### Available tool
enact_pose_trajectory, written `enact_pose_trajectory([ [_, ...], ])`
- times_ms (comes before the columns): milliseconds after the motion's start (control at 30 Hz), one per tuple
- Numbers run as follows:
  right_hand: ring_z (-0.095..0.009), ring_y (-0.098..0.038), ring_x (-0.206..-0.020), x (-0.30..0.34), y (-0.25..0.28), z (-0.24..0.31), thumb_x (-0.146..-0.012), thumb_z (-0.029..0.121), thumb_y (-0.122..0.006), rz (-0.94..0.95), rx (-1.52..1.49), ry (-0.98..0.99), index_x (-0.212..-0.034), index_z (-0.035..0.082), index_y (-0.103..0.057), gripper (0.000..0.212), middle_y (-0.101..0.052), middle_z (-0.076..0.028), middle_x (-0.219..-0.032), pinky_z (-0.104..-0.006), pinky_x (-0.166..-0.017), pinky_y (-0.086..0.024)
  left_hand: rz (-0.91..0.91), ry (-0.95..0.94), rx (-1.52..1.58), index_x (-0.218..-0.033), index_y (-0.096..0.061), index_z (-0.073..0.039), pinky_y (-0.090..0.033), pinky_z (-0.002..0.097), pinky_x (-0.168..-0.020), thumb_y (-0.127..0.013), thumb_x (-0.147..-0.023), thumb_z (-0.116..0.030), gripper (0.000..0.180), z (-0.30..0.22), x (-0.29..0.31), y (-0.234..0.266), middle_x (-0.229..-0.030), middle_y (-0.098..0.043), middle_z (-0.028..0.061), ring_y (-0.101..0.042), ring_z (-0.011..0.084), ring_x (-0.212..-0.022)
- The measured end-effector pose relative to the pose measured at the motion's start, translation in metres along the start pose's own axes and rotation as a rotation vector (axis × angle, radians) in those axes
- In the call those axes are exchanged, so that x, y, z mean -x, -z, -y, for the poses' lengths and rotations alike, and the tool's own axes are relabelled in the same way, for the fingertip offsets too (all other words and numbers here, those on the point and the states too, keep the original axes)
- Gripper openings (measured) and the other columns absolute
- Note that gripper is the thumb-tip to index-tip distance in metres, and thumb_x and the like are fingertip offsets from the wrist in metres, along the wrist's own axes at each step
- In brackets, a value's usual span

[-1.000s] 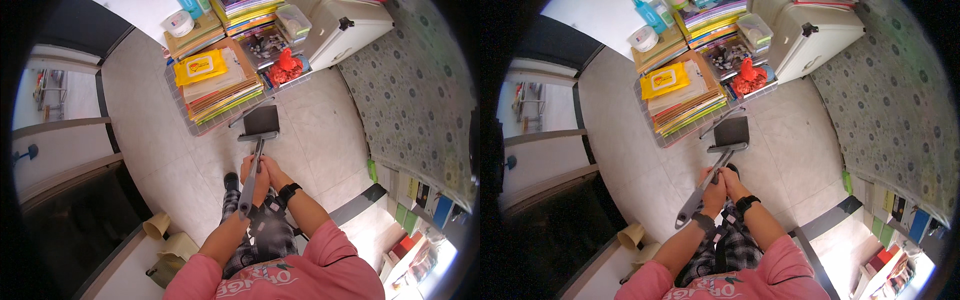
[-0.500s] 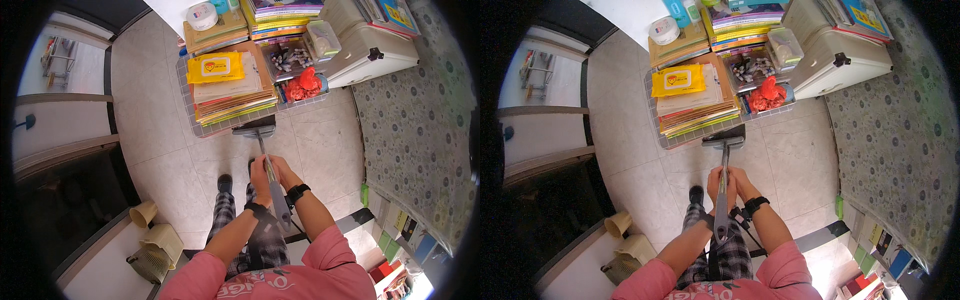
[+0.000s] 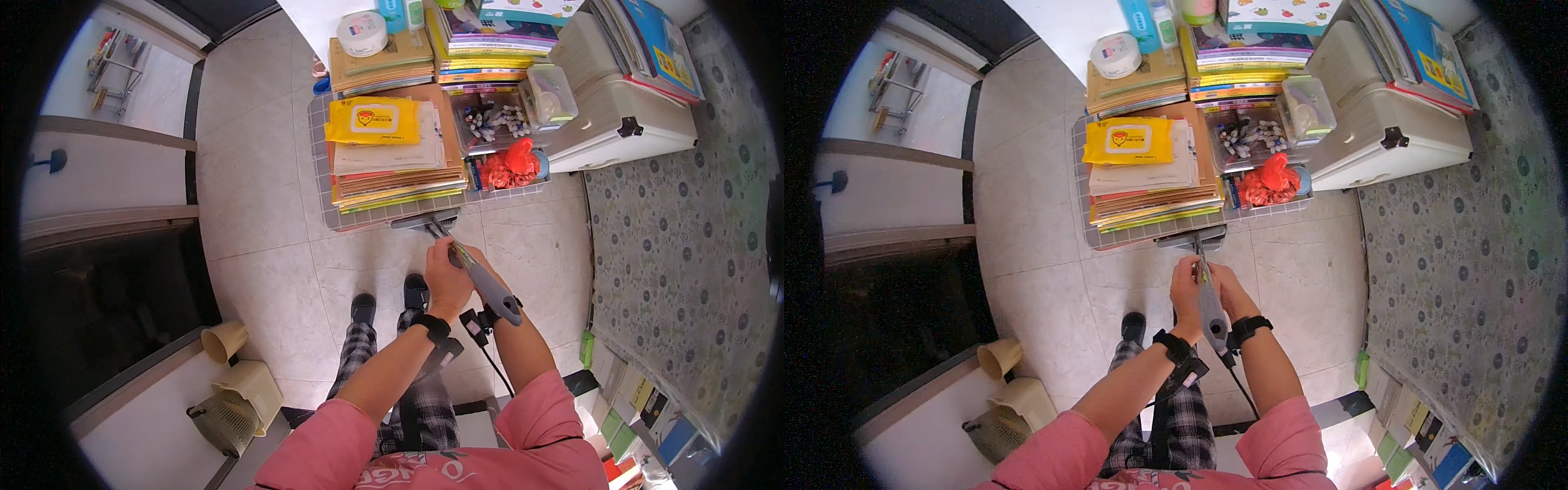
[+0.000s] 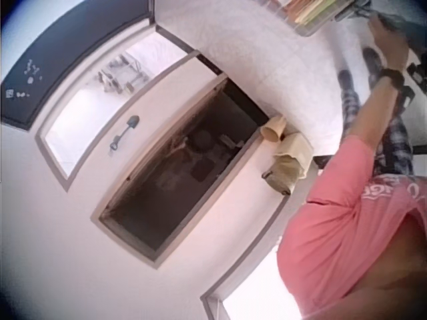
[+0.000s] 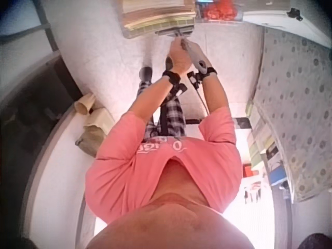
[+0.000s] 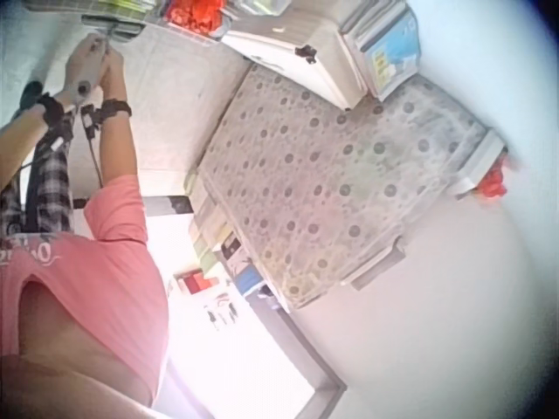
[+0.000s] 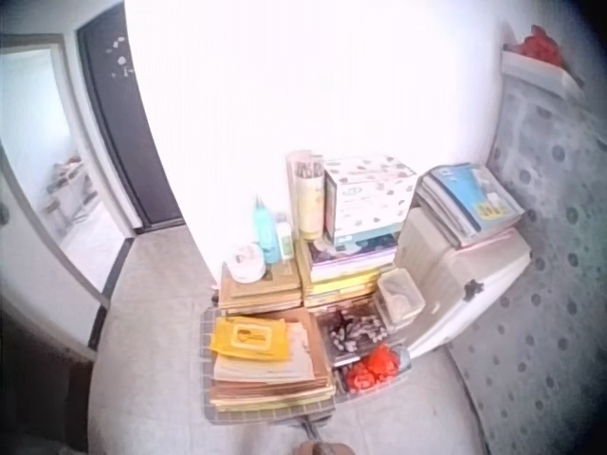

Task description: The person removes hair and debris from a broom head by hand, places the cleaning tools near a bin, and then folds a black item of clothing on a bed.

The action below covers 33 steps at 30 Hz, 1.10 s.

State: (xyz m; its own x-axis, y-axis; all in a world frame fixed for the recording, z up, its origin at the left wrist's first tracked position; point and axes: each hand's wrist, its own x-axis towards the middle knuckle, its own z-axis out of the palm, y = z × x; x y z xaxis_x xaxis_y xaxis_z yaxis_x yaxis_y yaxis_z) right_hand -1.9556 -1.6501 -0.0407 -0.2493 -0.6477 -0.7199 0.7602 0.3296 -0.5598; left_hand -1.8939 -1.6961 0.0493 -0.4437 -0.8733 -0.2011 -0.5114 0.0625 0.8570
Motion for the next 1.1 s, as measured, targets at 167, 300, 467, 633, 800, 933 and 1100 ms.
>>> enact_pose_trajectory([
  [167, -0.014, -0.057, -0.073, 0.027, -0.015, 0.012, -0.086, 0.017, -0.047, 0.059, 0.132, -0.018, -0.102, 0.000, -0.058, 0.026, -0.060, -0.004, -0.085, -0.0265, -0.064, -0.047, 0.046, 0.064, -0.006, -0.106, -0.046, -0.008, -0.046, 0.0385, -0.072, -0.061, -0.074, -0.011, 0.036, 0.006, 0.008, 0.016, -0.097, -0.051, 0.0139, -0.054, 0.0347, -0.089],
  [300, -0.013, -0.057, -0.077, 0.038, -0.023, 0.003, -0.088, 0.019, -0.045, 0.051, -0.368, -0.150, -0.107, 0.004, -0.056, 0.028, -0.059, -0.005, -0.089, -0.0272, -0.066, -0.048, 0.108, 0.176, -0.160, -0.110, -0.042, -0.006, -0.047, 0.0400, -0.074, -0.059, -0.078, -0.021, 0.039, 0.017, 0.002, 0.021, -0.100, -0.052, 0.0189, -0.055, 0.0361, -0.093],
  [467, -0.017, -0.052, -0.100, 0.026, 0.018, -0.030, -0.094, 0.030, -0.038, 0.091, -0.360, -0.090, -0.116, 0.009, -0.052, 0.033, -0.055, -0.006, -0.110, -0.0324, -0.085, -0.041, 0.393, 0.423, -0.024, -0.115, -0.037, 0.004, -0.048, 0.0395, -0.077, -0.062, -0.076, -0.034, 0.060, 0.008, -0.007, 0.028, -0.099, -0.059, 0.0264, -0.059, 0.0384, -0.091],
  [633, -0.017, -0.055, -0.096, 0.065, -0.015, -0.033, -0.093, 0.037, -0.039, -0.126, -0.208, -0.135, -0.110, 0.012, -0.054, 0.034, -0.058, -0.005, -0.106, -0.0317, -0.081, -0.044, 0.407, 0.398, 0.075, -0.131, -0.029, 0.002, -0.045, 0.0377, -0.084, -0.073, -0.063, -0.047, 0.094, 0.029, 0.005, 0.056, -0.112, -0.054, 0.0274, -0.055, 0.0349, -0.102],
  [800, -0.014, -0.055, -0.062, 0.102, -0.017, -0.106, -0.086, 0.033, -0.052, -0.452, 0.016, -0.221, -0.102, 0.010, -0.054, 0.028, -0.062, -0.007, -0.078, -0.0273, -0.053, -0.042, 0.375, 0.279, 0.062, -0.131, -0.033, 0.001, -0.039, 0.0361, -0.094, -0.072, -0.061, -0.055, 0.097, 0.060, 0.036, 0.120, -0.122, -0.048, 0.0258, -0.047, 0.0361, -0.114],
  [933, -0.015, -0.050, -0.060, 0.122, -0.062, -0.153, -0.085, 0.037, -0.056, -0.401, 0.361, -0.302, -0.102, 0.007, -0.055, 0.035, -0.063, -0.008, -0.081, -0.0260, -0.052, -0.037, 0.364, 0.264, 0.121, -0.125, -0.043, 0.001, -0.040, 0.0354, -0.092, -0.071, -0.065, -0.054, 0.085, 0.077, 0.060, 0.231, -0.115, -0.054, 0.0224, -0.052, 0.0313, -0.108],
  [1100, -0.022, -0.057, -0.070, 0.087, -0.184, -0.190, -0.085, 0.030, -0.055, 0.248, 1.754, 0.775, -0.084, 0.000, -0.058, 0.030, -0.063, -0.006, -0.079, -0.0342, -0.062, -0.042, 0.049, 0.471, 0.166, -0.114, -0.053, 0.001, -0.046, 0.0322, -0.083, -0.068, -0.068, -0.054, 0.073, 0.155, 0.130, 0.367, -0.102, -0.061, 0.0170, -0.059, 0.0251, -0.096],
])
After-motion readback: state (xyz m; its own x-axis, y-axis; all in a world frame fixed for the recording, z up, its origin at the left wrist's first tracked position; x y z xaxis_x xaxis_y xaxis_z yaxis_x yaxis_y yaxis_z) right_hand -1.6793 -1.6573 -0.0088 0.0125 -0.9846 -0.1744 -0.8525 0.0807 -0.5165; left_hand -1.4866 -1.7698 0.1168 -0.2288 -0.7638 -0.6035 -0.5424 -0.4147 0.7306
